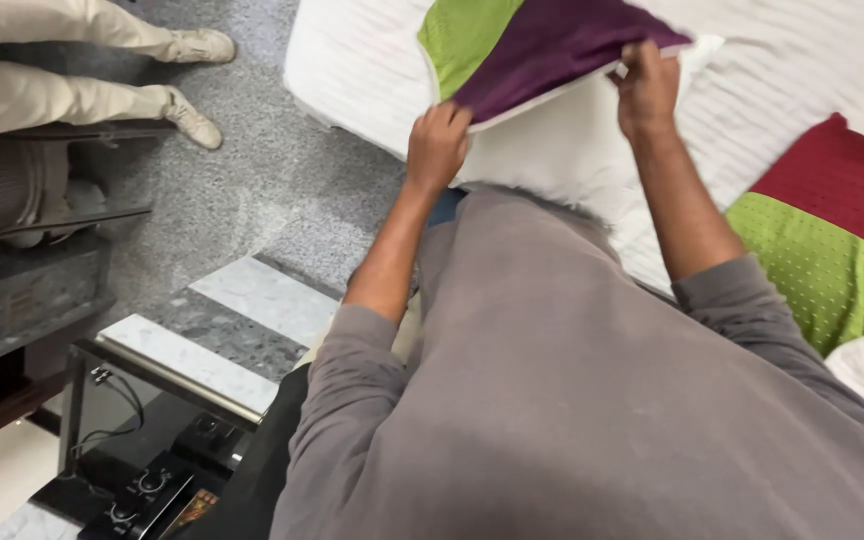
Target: The person inserts a white pillow into a white pillowcase, repeatedly adjusting and smoothing the fabric. They then place a purple and green pillowcase over the pillow and continue to adjust it.
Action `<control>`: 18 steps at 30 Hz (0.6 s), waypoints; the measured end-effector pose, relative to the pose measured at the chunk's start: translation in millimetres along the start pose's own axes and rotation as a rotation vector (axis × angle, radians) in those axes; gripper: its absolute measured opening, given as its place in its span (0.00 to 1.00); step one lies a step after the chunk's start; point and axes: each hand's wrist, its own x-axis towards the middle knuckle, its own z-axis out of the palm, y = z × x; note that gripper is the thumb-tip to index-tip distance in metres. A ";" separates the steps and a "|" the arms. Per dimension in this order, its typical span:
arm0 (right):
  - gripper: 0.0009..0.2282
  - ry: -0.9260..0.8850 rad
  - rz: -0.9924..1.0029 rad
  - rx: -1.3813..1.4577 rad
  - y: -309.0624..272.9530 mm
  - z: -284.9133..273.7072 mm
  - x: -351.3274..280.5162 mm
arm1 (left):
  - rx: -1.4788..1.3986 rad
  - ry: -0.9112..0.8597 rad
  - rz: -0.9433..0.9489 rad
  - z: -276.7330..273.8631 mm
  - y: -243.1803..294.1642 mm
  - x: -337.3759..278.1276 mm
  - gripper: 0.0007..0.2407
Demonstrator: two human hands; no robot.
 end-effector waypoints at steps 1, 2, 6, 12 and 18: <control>0.03 0.006 -0.002 -0.007 -2.3 -3.5 -13.4 | -0.010 -0.001 0.001 7.2 0.6 -15.1 0.11; 0.03 0.011 0.162 0.144 -3.0 -5.7 -28.1 | -0.016 -0.062 0.006 12.7 1.2 -32.4 0.11; 0.18 0.243 0.470 0.332 -23.5 37.8 -83.5 | -0.034 -0.230 -0.045 39.4 -4.7 -96.1 0.10; 0.15 0.292 0.318 0.280 62.6 -104.8 -45.6 | 0.109 -0.293 -0.050 29.0 -37.6 -98.6 0.08; 0.15 0.460 -0.196 -0.294 -14.6 -115.0 -28.3 | -0.006 -0.215 0.013 18.4 -26.7 -59.1 0.09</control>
